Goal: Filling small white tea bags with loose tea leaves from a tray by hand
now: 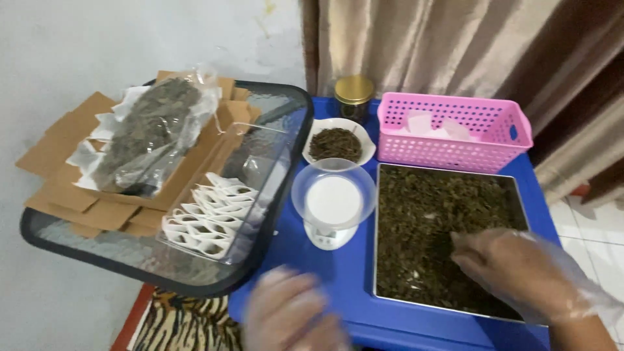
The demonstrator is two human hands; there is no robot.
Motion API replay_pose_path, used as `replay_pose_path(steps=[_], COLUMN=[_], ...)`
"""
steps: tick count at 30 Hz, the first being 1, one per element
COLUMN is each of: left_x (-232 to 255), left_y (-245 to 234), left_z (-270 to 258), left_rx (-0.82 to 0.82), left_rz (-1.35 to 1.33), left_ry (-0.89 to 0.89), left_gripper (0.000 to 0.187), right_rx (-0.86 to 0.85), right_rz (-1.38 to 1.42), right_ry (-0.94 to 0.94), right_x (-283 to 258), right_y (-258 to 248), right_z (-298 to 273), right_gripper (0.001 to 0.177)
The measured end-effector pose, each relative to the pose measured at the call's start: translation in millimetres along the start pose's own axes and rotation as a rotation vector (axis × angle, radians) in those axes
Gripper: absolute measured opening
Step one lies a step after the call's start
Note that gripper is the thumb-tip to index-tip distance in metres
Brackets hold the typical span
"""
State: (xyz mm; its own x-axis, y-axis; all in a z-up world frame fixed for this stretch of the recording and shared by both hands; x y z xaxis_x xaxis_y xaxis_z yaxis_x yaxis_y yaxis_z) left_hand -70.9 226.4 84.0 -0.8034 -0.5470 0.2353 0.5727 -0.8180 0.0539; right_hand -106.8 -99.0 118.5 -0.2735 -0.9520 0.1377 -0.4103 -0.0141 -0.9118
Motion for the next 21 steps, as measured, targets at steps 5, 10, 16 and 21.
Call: replay_pose_path(steps=[5, 10, 16, 21], left_x=[70.3, 67.1, 68.5, 42.5], left_y=[97.9, 176.7, 206.4, 212.2], left_z=[23.9, -96.0, -91.6, -133.8], left_rx=[-1.046, -1.234, -1.707, -1.23], left_rz=[-0.655, -0.399, -0.325, -0.471], left_ry=[0.557, 0.603, 0.432, 0.514], left_gripper=[0.018, 0.051, 0.053, 0.036], right_rx=[0.151, 0.203, 0.137, 0.166], right_rz=[0.196, 0.33, 0.501, 0.366], right_ry=[0.007, -0.166, -0.39, -0.204], right_x=[42.4, 30.9, 37.2, 48.5], right_y=[89.9, 94.9, 61.5, 20.6], right_z=[5.0, 7.9, 6.9, 18.7], right_gripper=[0.062, 0.055, 0.031, 0.029])
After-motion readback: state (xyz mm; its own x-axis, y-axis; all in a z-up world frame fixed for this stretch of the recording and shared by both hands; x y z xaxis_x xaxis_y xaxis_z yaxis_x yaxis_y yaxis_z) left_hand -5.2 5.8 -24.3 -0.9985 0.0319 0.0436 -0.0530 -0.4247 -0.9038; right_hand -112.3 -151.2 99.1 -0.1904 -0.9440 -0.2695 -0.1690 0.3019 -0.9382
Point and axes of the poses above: each hand's wrist, its own z-axis towards the middle knuckle, its own y-axis out of the palm, x = y × z, the point moved 2 cm from there along z, towards the middle knuckle, and after that the axes turned 3 degrees about y, right-handed, at the moved point
